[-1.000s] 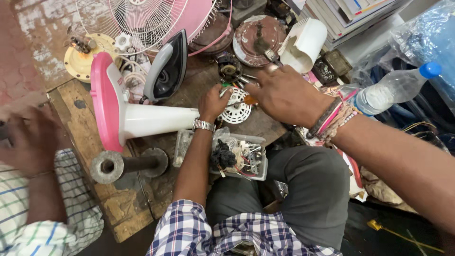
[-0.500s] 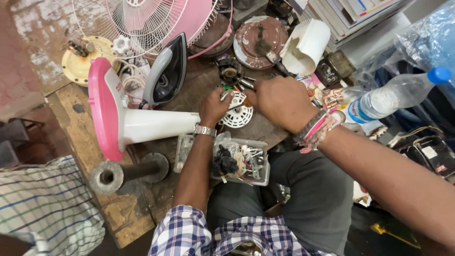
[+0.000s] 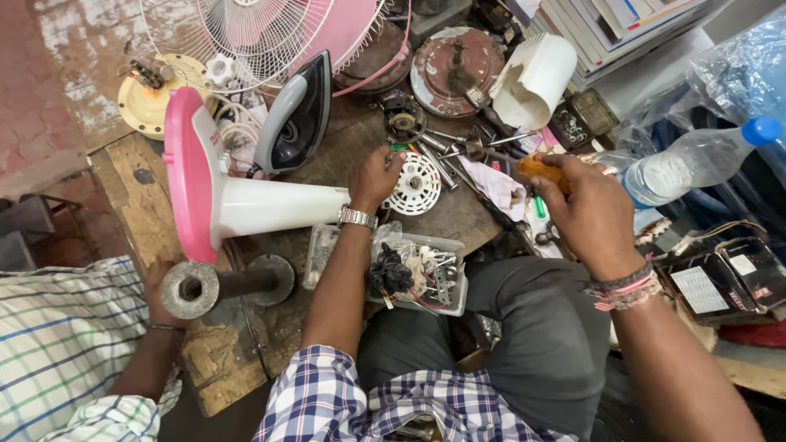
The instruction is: The person sits on the floor and uses a screwdriver to remove screws from a white plastic fan motor housing. They then open a small plastic bag, remove a small metal part, and place it into the housing before continuing to adjust the internal components.
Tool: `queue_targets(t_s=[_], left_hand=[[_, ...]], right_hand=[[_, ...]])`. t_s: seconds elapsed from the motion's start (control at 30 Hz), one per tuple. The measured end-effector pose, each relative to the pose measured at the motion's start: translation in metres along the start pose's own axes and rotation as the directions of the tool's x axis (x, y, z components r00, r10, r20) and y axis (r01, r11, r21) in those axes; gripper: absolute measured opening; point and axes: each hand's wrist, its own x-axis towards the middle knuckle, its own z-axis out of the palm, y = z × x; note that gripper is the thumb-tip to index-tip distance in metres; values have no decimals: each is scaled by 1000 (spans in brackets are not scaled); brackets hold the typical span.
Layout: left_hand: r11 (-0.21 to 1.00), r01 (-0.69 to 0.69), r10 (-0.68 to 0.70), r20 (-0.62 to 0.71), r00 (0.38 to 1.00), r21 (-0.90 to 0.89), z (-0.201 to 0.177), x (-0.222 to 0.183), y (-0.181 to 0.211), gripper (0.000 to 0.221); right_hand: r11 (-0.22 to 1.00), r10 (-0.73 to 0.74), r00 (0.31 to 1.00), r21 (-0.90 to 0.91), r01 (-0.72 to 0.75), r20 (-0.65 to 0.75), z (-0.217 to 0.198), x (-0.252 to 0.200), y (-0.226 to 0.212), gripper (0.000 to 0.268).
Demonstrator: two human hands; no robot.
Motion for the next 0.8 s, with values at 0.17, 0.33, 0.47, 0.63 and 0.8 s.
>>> queue_targets(t_s=[0.17,0.33,0.47,0.63,0.8], left_hand=[[999,2,-2,0,1000,48,2,6,0,41],[999,-30,29,-51,998,-34,15,14,-12,39],[990,-56,33,-174,984,-131,13,14,-16,30],[971,-166,177,-52,983,174,-17,7,-7,24],[829,-487,382,358,852,275,-61,-14,24,89]], right_hand=[[999,13,998,35,-10,-65,20,6,21,34],[995,39,994,92,-29,-106,57,18,24,31],[983,-47,978,162,81,-203,87,19,21,28],[994,-102,995,-47,101,-3,138,5,29,36],[910,-321,946,-261,323,51,186,2,37,37]])
